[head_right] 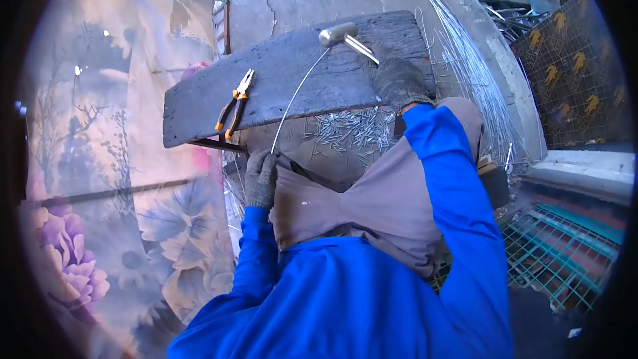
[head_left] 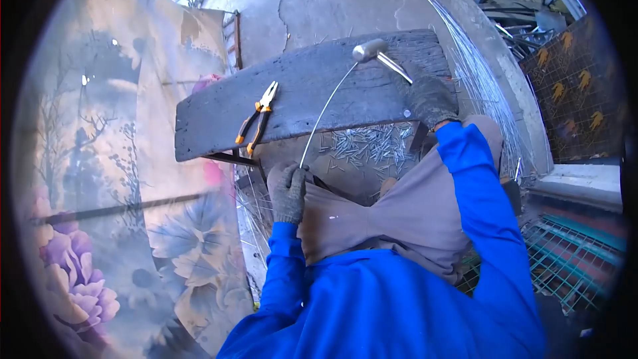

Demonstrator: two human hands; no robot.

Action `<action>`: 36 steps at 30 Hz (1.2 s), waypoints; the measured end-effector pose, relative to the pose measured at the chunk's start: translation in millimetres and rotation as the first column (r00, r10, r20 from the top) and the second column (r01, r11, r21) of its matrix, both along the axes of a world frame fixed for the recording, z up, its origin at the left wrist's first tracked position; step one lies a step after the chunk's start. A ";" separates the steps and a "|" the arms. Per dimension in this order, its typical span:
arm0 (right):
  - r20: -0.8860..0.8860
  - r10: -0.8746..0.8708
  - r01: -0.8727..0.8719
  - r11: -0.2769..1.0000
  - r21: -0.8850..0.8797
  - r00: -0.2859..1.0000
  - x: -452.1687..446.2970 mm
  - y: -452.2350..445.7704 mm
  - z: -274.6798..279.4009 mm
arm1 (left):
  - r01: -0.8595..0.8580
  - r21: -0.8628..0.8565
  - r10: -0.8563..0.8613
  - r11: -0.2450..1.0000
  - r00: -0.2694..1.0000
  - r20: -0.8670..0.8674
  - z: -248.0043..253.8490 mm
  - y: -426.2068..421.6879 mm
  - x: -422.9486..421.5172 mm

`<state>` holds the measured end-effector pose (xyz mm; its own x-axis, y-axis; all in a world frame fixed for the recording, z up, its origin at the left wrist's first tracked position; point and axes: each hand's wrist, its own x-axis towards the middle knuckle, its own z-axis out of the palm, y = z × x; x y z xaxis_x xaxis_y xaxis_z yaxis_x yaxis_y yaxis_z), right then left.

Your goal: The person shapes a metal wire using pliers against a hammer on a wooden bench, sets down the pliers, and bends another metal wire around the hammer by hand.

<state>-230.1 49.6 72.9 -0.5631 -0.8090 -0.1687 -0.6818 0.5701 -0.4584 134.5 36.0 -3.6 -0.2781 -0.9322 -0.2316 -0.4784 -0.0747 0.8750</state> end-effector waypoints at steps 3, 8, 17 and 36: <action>-0.014 0.049 -0.050 0.993 -0.103 0.999 -6.8 2.4 2.7 | -0.016 -0.155 0.023 0.988 0.999 0.043 -6.3 -10.4 5.3; 0.109 0.055 0.008 0.864 -0.503 0.992 -7.6 6.6 -10.2 | 0.038 -0.219 -0.019 0.975 0.996 0.091 -4.5 -26.9 9.0; 0.204 0.202 -0.033 0.784 -0.620 0.958 -13.3 9.6 -40.6 | 0.008 -0.247 0.043 0.969 0.978 0.203 -29.3 -2.4 4.8; 0.130 0.175 -0.148 0.970 -0.194 0.976 47.1 -12.5 -30.2 | -0.012 -0.369 0.064 0.929 0.989 0.131 -40.2 2.7 -4.1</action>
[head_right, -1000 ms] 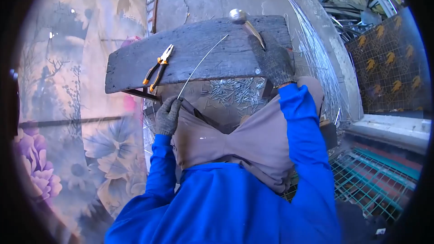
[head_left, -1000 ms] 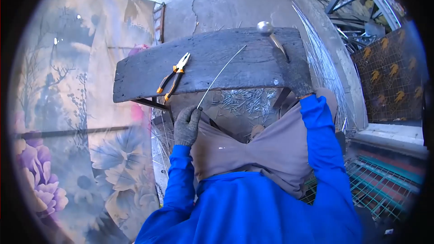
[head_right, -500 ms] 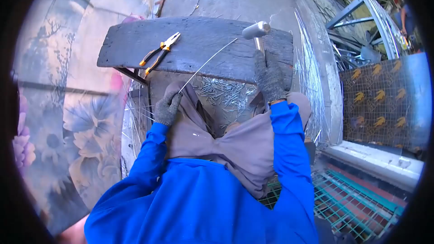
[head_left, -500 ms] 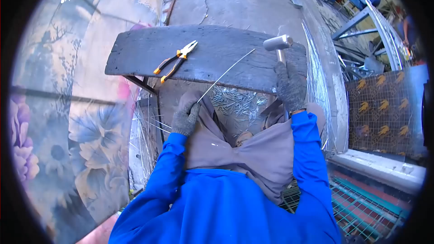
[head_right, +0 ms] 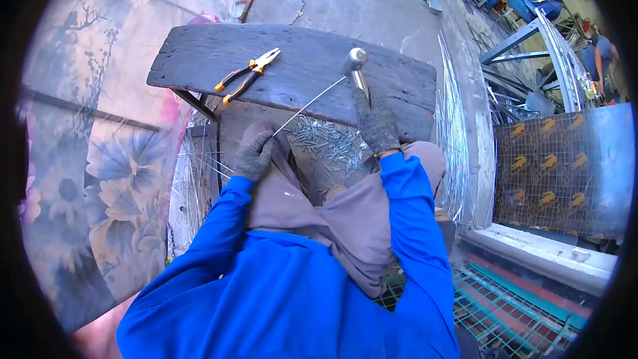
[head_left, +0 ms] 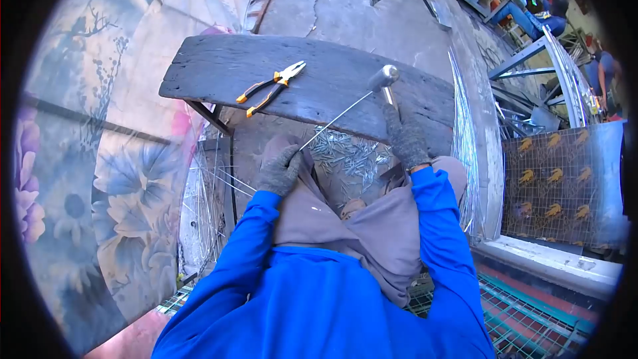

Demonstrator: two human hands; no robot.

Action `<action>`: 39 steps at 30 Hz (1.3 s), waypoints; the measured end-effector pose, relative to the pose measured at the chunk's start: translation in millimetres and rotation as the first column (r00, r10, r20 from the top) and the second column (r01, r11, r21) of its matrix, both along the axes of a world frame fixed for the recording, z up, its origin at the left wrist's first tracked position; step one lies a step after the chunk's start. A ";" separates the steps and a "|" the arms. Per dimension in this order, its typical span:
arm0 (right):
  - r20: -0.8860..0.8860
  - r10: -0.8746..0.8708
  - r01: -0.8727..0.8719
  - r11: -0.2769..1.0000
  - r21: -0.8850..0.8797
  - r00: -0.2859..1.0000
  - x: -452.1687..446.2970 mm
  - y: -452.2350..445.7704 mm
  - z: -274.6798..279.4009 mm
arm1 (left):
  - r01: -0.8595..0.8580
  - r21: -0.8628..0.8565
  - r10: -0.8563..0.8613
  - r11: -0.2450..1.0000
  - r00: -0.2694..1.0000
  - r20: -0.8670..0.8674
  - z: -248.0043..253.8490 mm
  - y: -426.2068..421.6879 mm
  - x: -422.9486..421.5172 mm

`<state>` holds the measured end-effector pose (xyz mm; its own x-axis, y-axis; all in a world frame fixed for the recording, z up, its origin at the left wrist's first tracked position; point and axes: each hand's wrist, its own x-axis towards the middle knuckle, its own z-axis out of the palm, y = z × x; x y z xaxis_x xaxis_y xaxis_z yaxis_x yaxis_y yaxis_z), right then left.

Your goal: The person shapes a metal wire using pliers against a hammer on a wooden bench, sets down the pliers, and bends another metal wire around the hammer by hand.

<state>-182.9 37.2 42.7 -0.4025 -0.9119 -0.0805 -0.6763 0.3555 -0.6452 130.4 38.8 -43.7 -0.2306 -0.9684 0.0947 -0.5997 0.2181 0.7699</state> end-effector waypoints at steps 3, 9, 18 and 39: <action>-0.015 -0.022 0.024 0.997 0.074 1.000 -0.4 -3.5 -6.0 | 0.015 -0.054 -0.013 0.998 0.999 0.050 -0.4 -2.2 2.6; -0.035 -0.053 0.055 0.996 0.076 0.998 6.6 -7.5 10.6 | 0.008 0.004 -0.008 1.000 1.000 0.001 5.6 -3.7 1.8; -0.130 -0.063 0.045 0.989 -0.139 0.990 18.8 -4.6 9.9 | 0.028 0.040 -0.031 0.999 0.997 0.070 0.7 -4.3 4.6; 0.036 -0.003 -0.002 0.990 0.140 0.999 22.3 2.7 23.2 | 0.012 0.120 -0.017 0.993 0.999 0.037 3.4 -2.9 3.4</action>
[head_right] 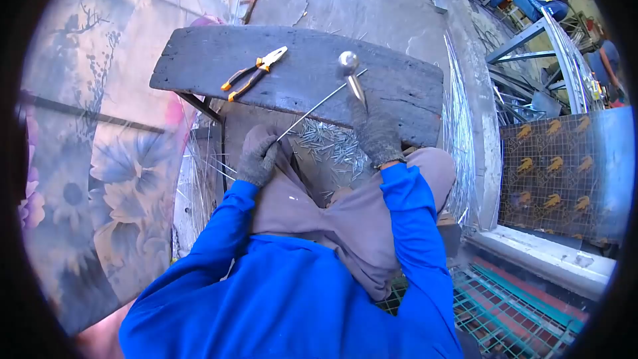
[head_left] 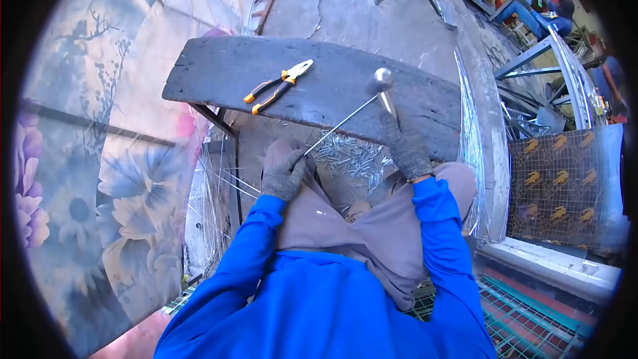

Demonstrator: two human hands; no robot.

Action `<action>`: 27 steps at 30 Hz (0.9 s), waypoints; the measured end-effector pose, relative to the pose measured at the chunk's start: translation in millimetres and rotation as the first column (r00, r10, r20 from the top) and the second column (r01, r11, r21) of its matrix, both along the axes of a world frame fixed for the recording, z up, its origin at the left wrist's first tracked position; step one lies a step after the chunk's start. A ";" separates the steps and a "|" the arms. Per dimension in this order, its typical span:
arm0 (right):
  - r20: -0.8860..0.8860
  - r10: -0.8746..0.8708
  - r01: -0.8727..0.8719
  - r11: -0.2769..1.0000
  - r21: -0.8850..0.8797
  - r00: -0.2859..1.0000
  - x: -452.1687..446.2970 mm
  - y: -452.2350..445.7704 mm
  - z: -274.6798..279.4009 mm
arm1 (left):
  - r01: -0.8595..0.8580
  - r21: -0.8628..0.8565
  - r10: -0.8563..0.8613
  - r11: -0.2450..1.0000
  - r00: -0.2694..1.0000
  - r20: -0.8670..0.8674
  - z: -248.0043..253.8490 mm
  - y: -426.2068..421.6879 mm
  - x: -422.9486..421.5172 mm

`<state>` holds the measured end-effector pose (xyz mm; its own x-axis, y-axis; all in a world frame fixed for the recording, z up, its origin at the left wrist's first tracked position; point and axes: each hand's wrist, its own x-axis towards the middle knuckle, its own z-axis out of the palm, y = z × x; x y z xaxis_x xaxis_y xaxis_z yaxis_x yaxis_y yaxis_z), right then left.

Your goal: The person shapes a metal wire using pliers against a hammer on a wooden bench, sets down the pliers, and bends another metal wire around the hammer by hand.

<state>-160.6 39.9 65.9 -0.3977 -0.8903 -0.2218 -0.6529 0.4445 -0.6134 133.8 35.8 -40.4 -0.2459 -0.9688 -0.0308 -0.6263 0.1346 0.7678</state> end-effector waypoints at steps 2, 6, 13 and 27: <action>0.005 -0.004 0.005 0.988 -0.156 1.000 5.2 5.4 8.4 | -0.015 0.125 0.021 0.992 0.999 -0.043 -2.9 -0.2 1.3; 0.072 -0.009 0.028 0.963 -0.267 0.997 11.5 4.9 11.6 | 0.047 -0.089 -0.043 0.995 0.998 0.045 -0.8 -1.6 2.8; -0.080 0.077 -0.091 0.976 -0.195 0.994 -3.8 4.4 -23.4 | 0.021 -0.119 -0.021 0.993 1.000 0.000 -15.8 -4.4 3.9; -0.270 0.289 -0.359 0.896 -0.261 0.918 -1.3 13.8 -47.9 | 0.030 -0.096 -0.026 0.995 0.999 0.041 -2.9 -3.8 2.0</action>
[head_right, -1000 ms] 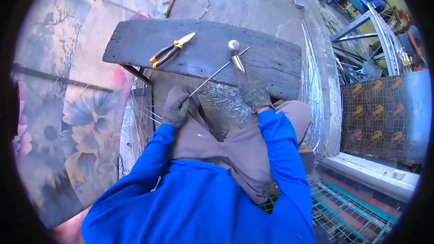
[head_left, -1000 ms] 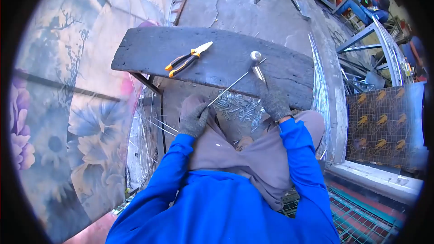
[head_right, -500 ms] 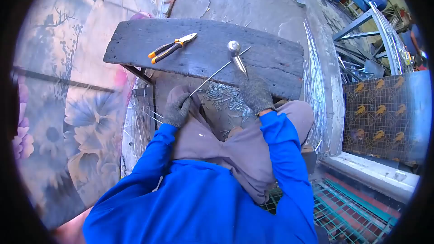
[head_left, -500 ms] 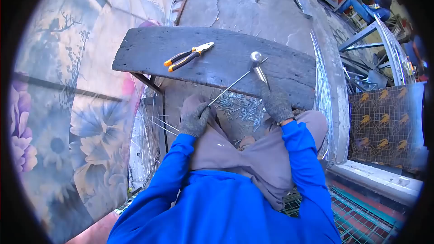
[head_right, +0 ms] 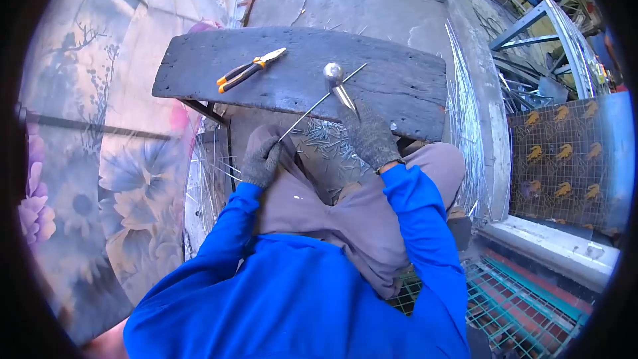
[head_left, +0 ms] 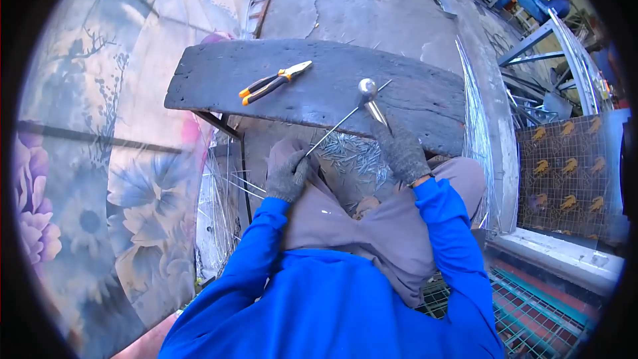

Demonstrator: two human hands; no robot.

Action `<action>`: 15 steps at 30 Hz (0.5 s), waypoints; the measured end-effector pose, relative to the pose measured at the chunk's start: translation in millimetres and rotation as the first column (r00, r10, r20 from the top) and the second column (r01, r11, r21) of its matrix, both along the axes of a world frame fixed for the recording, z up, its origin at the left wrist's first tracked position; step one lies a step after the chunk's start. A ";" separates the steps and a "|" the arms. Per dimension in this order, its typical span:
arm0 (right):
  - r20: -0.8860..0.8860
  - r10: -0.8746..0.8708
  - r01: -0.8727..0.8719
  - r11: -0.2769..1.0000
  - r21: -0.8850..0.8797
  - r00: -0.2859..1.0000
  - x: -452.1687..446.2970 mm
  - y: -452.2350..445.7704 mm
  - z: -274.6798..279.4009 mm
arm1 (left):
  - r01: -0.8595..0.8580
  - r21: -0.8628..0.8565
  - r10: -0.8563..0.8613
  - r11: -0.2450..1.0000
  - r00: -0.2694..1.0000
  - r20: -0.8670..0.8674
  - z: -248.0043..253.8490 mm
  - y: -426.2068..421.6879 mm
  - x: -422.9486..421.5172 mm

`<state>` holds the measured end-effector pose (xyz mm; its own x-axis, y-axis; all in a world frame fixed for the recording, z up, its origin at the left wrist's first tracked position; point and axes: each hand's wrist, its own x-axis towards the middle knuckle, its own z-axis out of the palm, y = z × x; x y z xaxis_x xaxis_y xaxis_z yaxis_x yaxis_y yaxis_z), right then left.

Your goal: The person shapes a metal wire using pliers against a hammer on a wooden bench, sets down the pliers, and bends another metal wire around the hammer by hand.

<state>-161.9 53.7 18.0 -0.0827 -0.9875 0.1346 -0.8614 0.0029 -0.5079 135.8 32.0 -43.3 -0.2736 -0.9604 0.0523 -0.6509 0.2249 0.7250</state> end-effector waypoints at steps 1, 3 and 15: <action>0.225 -0.198 0.169 0.976 0.140 0.954 3.3 -1.2 20.2 | 0.025 -0.177 -0.022 0.984 1.000 0.021 -6.7 -1.3 0.0; 0.217 -0.309 0.267 0.943 0.201 0.926 1.0 -6.7 50.2 | -0.005 -0.046 0.005 0.999 1.000 -0.009 1.3 0.2 -3.5; 0.178 -0.280 0.285 0.959 -0.002 0.943 -35.2 -36.1 4.3 | -0.002 -0.067 0.011 0.998 0.991 0.134 -8.7 -0.7 3.7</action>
<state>-197.1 17.6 22.3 -0.3821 -0.9163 0.1199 -0.7257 0.2171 -0.6529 139.5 31.3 -52.0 -0.2758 -0.9579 0.0797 -0.7429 0.2650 0.6147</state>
